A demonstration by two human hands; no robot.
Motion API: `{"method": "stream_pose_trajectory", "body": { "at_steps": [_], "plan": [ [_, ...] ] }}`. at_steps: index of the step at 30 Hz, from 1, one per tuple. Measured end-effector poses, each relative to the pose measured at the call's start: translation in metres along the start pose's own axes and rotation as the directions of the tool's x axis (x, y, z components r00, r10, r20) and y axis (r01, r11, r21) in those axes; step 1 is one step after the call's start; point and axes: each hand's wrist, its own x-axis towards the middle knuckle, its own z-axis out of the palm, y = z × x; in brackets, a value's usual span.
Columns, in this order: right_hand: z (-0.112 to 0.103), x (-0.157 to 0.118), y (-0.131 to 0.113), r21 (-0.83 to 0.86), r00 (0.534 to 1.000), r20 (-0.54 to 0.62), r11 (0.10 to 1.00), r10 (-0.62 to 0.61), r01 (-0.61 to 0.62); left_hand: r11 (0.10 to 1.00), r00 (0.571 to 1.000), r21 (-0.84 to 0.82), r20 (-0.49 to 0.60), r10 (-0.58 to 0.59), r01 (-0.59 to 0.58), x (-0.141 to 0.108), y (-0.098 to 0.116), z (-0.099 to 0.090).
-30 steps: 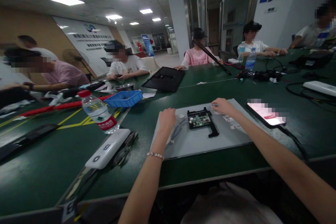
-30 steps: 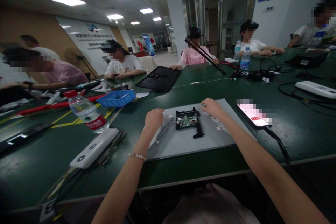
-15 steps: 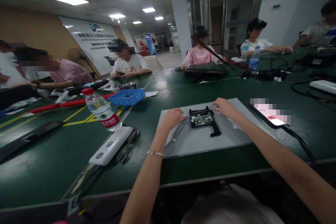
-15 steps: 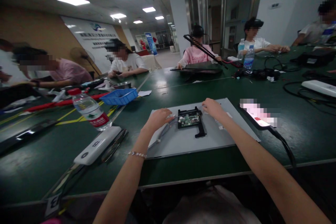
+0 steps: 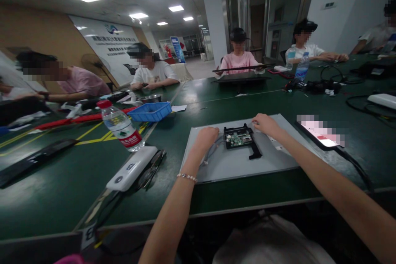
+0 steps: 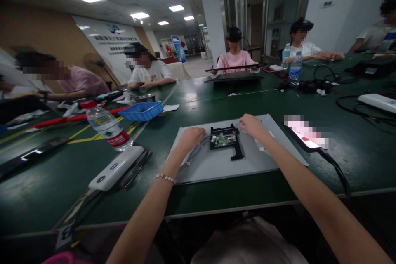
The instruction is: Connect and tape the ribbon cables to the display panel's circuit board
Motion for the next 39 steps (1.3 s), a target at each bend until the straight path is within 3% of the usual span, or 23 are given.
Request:
{"method": "stream_pose_trajectory", "body": {
  "at_steps": [6, 13, 28, 39],
  "plan": [
    [-0.003, -0.005, 0.008, 0.062, 0.997, 0.055, 0.997, -0.050, 0.046, 0.994, 0.994, -0.024, 0.021, -0.105, 0.105, 0.000, 0.023, -0.007],
    [0.005, -0.018, 0.006, 0.113, 0.997, -0.024, 0.991, -0.067, 0.070, 0.996, 0.995, 0.006, 0.018, -0.094, 0.094, 0.005, 0.044, -0.007],
    [0.001, -0.018, 0.007, 0.117, 0.997, -0.022, 0.990, -0.073, 0.075, 0.988, 0.992, -0.094, 0.046, -0.119, 0.123, -0.017, 0.082, -0.012],
    [-0.010, -0.019, 0.006, 0.051, 0.998, -0.021, 0.997, -0.058, 0.059, 0.990, 0.995, -0.099, 0.036, -0.097, 0.100, -0.014, 0.078, -0.007]
  ]
}}
